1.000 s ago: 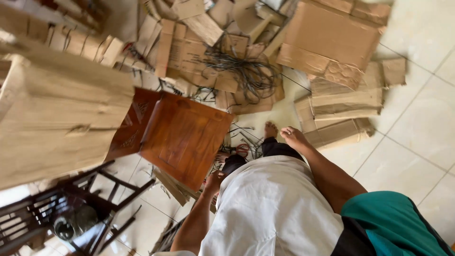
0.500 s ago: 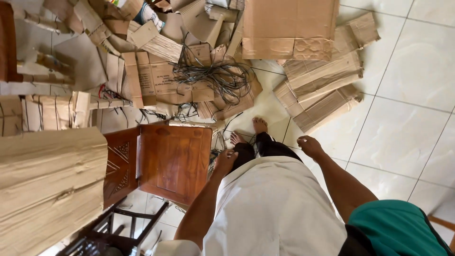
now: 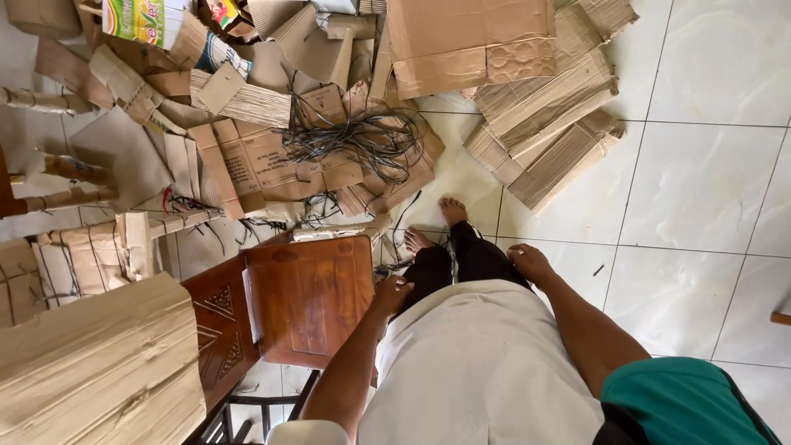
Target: The person tears a large piece of cardboard into smaller pieces by hand and places them on the floor. They then pick up a bundle of cardboard, untie the wire binding, and place the bundle on a wooden stool.
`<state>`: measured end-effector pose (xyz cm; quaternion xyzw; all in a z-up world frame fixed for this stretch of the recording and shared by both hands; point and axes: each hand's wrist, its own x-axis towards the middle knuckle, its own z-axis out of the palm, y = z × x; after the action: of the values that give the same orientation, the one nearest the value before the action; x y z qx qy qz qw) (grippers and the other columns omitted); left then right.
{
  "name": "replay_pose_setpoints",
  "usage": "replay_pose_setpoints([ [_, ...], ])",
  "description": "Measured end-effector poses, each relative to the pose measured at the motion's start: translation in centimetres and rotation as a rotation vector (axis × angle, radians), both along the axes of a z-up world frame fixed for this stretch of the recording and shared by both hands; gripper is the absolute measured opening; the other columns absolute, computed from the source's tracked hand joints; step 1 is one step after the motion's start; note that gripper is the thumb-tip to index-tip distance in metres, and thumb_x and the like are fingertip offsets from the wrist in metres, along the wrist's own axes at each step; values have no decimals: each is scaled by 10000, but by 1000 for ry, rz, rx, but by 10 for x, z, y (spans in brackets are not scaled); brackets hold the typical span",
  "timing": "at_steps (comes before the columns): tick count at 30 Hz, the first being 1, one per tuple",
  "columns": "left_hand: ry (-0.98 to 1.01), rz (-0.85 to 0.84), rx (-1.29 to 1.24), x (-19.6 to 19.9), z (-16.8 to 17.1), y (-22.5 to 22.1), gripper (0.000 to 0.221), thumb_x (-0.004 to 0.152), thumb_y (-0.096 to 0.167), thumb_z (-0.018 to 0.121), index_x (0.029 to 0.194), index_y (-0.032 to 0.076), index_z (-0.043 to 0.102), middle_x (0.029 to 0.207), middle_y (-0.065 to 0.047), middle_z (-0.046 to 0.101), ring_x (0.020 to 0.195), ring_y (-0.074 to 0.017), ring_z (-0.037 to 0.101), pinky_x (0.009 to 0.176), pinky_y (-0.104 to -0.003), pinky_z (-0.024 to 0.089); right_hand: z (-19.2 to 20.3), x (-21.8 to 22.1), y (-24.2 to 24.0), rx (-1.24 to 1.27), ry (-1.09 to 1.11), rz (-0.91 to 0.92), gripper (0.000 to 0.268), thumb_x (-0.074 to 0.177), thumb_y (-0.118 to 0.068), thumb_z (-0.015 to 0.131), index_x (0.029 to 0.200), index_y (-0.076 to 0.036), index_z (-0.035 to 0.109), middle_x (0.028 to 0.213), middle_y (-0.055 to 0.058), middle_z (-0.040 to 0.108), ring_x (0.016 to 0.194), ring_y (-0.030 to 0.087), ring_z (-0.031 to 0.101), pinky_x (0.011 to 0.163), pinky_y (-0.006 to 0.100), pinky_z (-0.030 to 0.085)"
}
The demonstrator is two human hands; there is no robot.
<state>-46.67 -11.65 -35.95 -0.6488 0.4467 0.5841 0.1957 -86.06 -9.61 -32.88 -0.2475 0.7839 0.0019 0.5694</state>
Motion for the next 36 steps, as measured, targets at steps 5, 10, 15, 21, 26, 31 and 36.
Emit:
replay_pose_setpoints([
  [5,17,25,6,11,-6,9,585,884,608,666,1311,209,650,1243,-99,729,1239,-333,648,1050,-481,507,-33,2,-17,-29,-5,-7,588,930,-450,626,1395,-94,675,1297,253,703,1238,440,638,1073,536,470],
  [10,-24,36,35,3,-38,11,562,905,598,644,1307,205,651,1258,-99,723,1262,-331,635,1071,-493,501,-70,1,-93,-51,-25,-85,551,972,-413,623,1401,-68,665,1298,264,687,1207,435,649,1015,526,508],
  [15,-6,263,-82,-30,-89,-6,595,932,441,643,1422,122,538,1473,-113,525,1364,-300,504,1124,-453,411,-187,0,-198,23,-130,-432,253,991,-296,618,1036,-63,704,910,85,721,744,190,635,645,324,484],
  [21,-227,329,-121,-78,-115,-68,510,947,405,612,1407,189,565,1572,-49,445,1478,-254,364,1170,-476,346,-309,7,-339,15,-213,-534,442,1061,-270,532,1449,-59,543,1316,134,696,958,225,716,798,324,611],
  [26,-350,232,-124,-72,-130,-105,411,919,427,614,1294,269,669,1436,65,583,1381,-188,483,1102,-460,432,-430,13,-414,-7,-287,-757,461,1024,-366,559,1449,-192,520,1393,27,644,1178,247,663,916,370,593],
  [31,-465,257,-498,-62,-181,-62,299,814,364,740,1095,272,786,1257,54,741,1286,-237,610,1014,-479,512,-507,18,-455,37,-313,-989,588,984,-383,631,1538,-254,482,1618,100,440,1393,334,553,1112,476,528],
  [36,-448,287,-502,-68,-186,-73,283,814,325,757,1083,250,799,1244,45,739,1282,-231,602,997,-478,528,-531,12,-478,-96,-515,-1418,771,935,-454,634,1615,-273,318,1660,191,367,1506,350,421,1223,541,330],
])
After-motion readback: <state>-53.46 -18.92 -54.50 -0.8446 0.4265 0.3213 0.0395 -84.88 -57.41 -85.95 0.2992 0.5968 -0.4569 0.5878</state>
